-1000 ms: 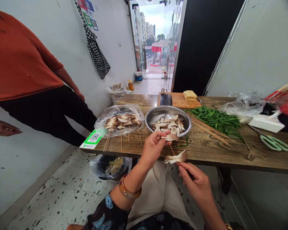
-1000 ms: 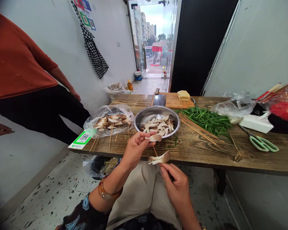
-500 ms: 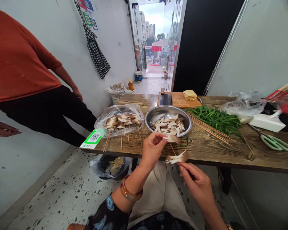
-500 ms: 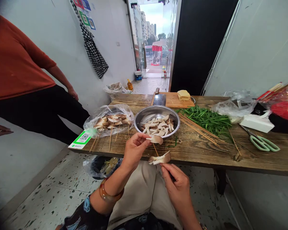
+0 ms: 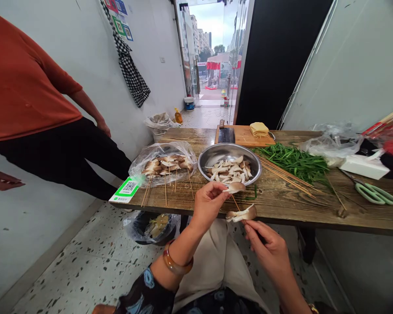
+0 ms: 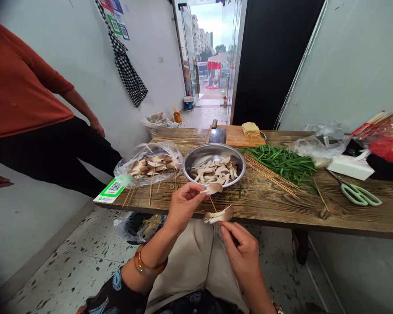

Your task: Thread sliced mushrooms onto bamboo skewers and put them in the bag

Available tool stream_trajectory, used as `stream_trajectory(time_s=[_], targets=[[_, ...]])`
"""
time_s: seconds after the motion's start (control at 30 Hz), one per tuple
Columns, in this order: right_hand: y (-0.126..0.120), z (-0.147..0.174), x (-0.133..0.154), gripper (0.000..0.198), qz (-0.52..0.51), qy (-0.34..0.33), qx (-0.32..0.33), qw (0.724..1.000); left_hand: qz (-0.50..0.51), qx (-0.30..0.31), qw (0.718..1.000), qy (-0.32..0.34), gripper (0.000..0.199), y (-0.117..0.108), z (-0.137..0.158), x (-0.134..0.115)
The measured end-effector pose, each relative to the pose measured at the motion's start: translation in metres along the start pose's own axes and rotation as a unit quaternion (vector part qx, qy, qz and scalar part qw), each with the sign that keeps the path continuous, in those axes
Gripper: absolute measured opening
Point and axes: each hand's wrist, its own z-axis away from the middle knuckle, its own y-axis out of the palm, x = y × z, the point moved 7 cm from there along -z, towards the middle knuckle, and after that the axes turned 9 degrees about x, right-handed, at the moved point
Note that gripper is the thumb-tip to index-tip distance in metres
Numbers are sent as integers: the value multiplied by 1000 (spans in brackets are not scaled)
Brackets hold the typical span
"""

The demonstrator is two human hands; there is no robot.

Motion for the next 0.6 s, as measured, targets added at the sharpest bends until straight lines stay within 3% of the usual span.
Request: stream_trajectory(time_s=[0.2, 0.6], targets=[[-1, 0, 2, 26, -6, -7, 12, 1000, -90, 15, 995, 37, 9, -4, 0, -6], [1, 0, 6, 25, -31, -2, 18, 999, -122, 65, 987, 83, 7, -1, 2, -11]])
